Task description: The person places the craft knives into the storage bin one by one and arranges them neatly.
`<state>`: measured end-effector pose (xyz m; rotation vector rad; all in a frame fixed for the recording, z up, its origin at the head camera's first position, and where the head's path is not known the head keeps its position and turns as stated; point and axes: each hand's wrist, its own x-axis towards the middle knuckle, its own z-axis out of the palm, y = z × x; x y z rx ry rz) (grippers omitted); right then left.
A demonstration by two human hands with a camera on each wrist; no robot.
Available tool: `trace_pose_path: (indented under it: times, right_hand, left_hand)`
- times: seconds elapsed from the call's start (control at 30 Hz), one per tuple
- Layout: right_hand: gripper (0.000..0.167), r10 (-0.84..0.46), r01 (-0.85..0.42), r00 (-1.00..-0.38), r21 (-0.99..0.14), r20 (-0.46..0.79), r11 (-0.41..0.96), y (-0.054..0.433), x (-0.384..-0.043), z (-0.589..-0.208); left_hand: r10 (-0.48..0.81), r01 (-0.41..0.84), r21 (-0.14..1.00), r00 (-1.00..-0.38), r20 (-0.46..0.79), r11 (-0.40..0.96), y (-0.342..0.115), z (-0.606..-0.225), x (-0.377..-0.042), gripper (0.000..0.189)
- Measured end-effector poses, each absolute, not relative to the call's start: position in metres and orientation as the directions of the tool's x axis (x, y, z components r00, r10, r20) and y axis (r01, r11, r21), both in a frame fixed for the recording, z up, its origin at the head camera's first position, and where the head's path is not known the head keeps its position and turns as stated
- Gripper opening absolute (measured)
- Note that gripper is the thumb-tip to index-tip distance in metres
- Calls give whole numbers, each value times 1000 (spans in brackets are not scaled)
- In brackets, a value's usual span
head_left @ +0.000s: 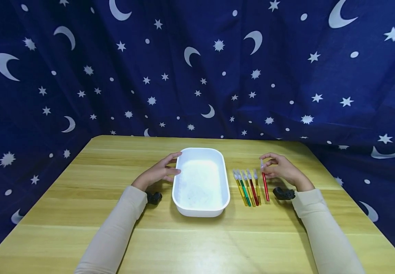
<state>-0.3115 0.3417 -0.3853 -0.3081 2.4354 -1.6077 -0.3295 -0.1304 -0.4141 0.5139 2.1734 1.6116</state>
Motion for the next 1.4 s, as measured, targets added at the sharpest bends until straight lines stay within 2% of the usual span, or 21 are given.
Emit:
trace_pose_path:
  times: [0.93,1.4]
  right_hand:
    - [56,-319,-171,-946,-921,54,351,303,-305,-370]
    - [52,-337,-157,-940,-942,50,297,268,-317,-365]
  left_hand:
    - [503,58,960,-860,-91,273,-128,-413,-327,77]
    - [502,69,957,-861,-86,281,-129,-414,-328,77]
